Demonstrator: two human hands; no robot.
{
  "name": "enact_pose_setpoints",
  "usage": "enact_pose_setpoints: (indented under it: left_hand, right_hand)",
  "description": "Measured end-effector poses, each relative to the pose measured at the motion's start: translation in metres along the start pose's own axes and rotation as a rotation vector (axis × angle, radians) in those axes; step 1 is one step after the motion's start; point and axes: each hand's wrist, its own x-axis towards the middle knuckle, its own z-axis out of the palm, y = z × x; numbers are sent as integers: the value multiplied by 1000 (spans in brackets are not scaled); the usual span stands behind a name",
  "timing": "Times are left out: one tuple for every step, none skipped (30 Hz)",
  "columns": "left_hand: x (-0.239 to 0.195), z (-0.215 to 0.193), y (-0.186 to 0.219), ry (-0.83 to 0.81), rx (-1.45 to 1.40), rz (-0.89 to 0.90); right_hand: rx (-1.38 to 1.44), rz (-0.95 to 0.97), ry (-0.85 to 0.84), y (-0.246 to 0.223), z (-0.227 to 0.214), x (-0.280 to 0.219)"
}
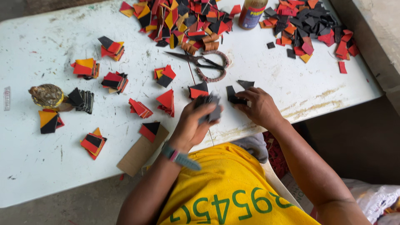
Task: The person sorts small triangular pieces of colored material on a white table. They pick up pieces, separate them by color, and place them into small stacks. A pair of scissors and a bottle are also visible on the table.
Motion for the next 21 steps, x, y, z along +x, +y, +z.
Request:
enact_pose_setpoints:
  left_hand:
    - [17, 7, -5, -19, -51, -17]
    - [35, 15, -11, -37, -102, -34]
    - [57, 23, -13, -44, -110, -29]
    - [76, 30, -15, -50, -118, -24]
    - [92, 35, -18, 50, -65, -42]
    - [106, 40, -21, 151, -12, -61]
    - [116, 41, -24, 251, 39, -79]
    - [120, 41, -28, 276, 64, -80]
    - [122, 40, -32, 303, 88, -82]
    - [125, 39, -34, 329, 112, -84]
    - [127, 38, -35, 323, 124, -65]
    - [127, 35, -36, 317, 135, -47]
    - [124, 33, -41, 314, 147, -41]
    - [120, 30, -44, 316, 145, -26]
    - [122, 31, -43, 298, 146, -14]
    - [123, 33, -42, 281, 146, -3]
    - [122, 35, -39, 297, 152, 1]
    - [120, 37, -36, 312, 157, 6]
    - [117, 38, -32, 334, 163, 20]
    - [114, 39, -28, 305, 113, 48]
    - [110, 41, -25, 279, 63, 75]
  right_hand:
    - [26, 32, -17, 1, 2, -1]
    - [52, 64, -35, 0, 3, -2]
    - [72, 89, -38, 1, 3, 3]
    - [67, 75, -2, 1, 1, 5]
    - [63, 65, 32, 0, -1, 4]
    - [59, 55, 66, -2, -3, 0]
    - [61, 104, 1, -3, -8, -4]
    - [63, 153, -65, -3, -13, -9]
    - [67, 202, -131, -3, -17, -14]
    - [333, 261, -72, 0, -25, -21]
    - [603, 317, -20, 4, -33, -31]
    - [872, 372, 33, 9, -38, -35]
    - [1042, 473, 104, 14, -39, -40]
    - [1208, 575, 180, 21, -40, -43]
    - [1363, 675, 280, 30, -43, -46]
    - [1436, 670, 258, 35, -45, -49]
    - [1511, 652, 227, 39, -43, -47]
    - [1586, 634, 195, 40, -43, -47]
    - [1623, 606, 166, 39, -42, -45]
    - [1660, 579, 136, 37, -40, -43]
    - [1696, 552, 103, 35, -40, -42]
